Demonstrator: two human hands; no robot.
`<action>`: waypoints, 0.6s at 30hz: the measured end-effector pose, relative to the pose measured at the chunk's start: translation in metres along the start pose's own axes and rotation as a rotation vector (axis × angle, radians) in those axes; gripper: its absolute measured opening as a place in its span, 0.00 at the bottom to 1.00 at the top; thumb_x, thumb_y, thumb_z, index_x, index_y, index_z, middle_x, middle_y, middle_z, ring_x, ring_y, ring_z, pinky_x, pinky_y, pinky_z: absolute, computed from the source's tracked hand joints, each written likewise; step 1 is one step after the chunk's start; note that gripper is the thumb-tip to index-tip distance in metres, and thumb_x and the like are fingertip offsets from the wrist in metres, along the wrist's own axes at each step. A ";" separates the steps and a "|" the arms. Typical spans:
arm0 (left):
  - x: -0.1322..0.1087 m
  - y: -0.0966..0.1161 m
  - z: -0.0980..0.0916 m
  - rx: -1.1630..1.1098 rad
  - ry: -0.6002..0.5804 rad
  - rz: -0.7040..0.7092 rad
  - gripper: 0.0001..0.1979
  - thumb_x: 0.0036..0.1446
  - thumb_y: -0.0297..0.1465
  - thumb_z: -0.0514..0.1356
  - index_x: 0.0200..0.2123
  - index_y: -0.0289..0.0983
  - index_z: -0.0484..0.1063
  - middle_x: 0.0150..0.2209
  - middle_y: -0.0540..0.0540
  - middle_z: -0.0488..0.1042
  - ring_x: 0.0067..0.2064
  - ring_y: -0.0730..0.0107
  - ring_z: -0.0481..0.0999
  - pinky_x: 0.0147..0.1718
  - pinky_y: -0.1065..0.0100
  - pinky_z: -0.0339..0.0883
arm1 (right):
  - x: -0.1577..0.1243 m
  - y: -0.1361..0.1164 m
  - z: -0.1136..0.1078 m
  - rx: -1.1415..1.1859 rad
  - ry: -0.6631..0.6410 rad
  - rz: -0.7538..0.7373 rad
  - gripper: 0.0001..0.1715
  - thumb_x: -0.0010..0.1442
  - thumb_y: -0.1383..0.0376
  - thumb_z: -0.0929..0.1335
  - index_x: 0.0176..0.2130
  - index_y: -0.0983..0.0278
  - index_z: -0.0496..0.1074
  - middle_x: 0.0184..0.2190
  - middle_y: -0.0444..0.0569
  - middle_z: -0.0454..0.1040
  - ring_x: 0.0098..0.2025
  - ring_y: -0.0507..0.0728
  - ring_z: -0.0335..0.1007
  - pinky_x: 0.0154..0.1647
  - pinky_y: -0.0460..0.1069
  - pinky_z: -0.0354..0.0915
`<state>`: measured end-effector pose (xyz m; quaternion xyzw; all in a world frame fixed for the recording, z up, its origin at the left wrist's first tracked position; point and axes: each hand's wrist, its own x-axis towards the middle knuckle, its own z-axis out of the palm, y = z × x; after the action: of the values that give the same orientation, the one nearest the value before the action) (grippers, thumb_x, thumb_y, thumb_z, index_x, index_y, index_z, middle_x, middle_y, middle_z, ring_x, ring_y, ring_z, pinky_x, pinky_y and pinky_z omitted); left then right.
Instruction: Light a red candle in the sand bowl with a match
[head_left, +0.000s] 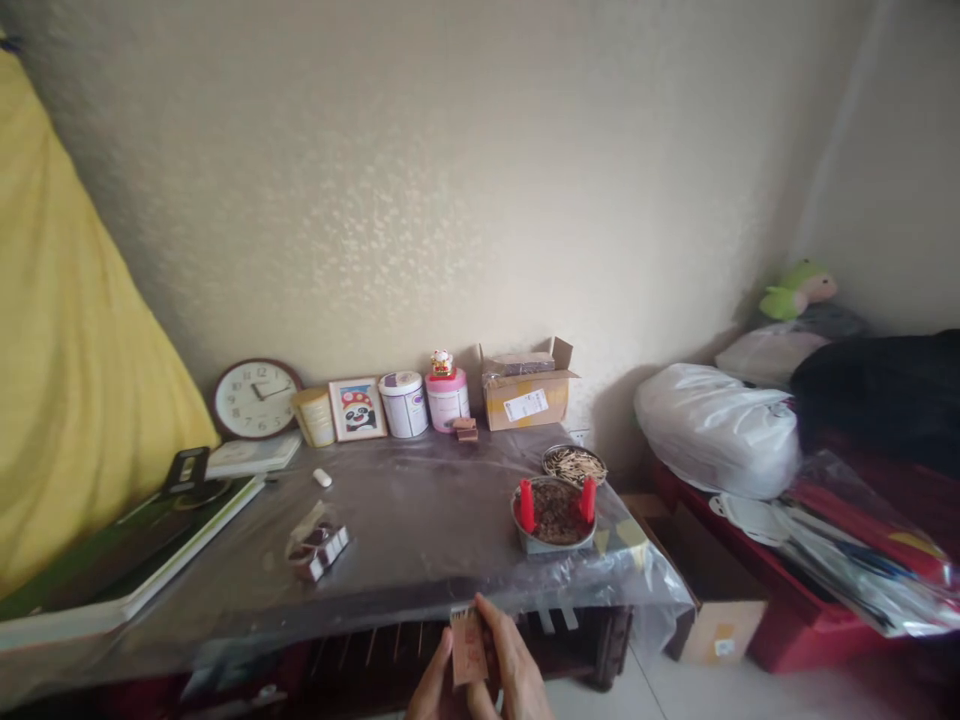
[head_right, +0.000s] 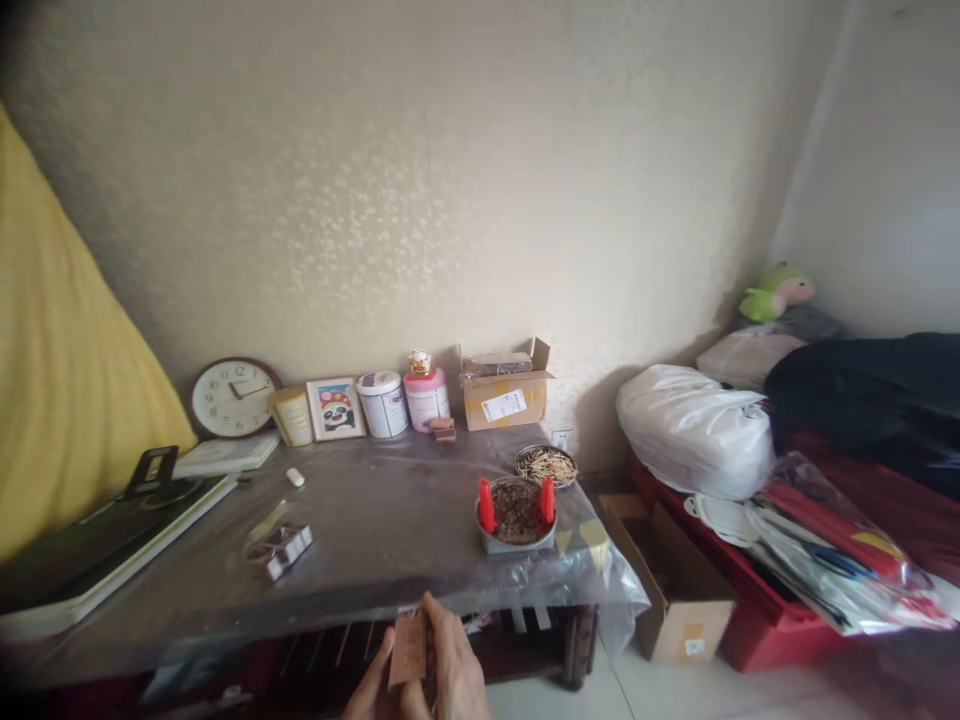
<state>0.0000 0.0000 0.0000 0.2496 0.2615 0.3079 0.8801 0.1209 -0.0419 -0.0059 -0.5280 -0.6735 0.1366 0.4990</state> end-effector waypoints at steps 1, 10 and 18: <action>0.000 -0.003 0.002 -0.078 -0.080 0.065 0.21 0.52 0.47 0.58 0.44 0.41 0.77 0.41 0.39 0.76 0.47 0.54 0.73 0.43 0.60 0.69 | 0.001 0.000 -0.001 0.007 -0.015 -0.027 0.37 0.56 0.69 0.61 0.63 0.58 0.49 0.57 0.53 0.62 0.57 0.60 0.62 0.56 0.52 0.63; -0.004 -0.008 0.004 -0.280 0.042 0.182 0.12 0.60 0.34 0.57 0.40 0.31 0.75 0.36 0.42 0.78 0.35 0.71 0.76 0.35 0.70 0.70 | 0.025 -0.001 -0.044 0.151 -0.233 0.047 0.27 0.58 0.60 0.67 0.55 0.64 0.62 0.56 0.56 0.62 0.57 0.59 0.60 0.58 0.55 0.58; -0.008 -0.010 0.009 -0.066 0.062 0.055 0.16 0.60 0.38 0.55 0.40 0.30 0.72 0.34 0.41 0.75 0.30 0.73 0.74 0.29 0.72 0.67 | 0.032 0.006 -0.055 0.060 -0.213 -0.025 0.11 0.64 0.63 0.63 0.35 0.64 0.73 0.38 0.50 0.71 0.39 0.53 0.70 0.42 0.46 0.65</action>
<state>0.0041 -0.0148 0.0026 0.2179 0.2715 0.3482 0.8704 0.1710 -0.0313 0.0326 -0.4867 -0.7250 0.2056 0.4418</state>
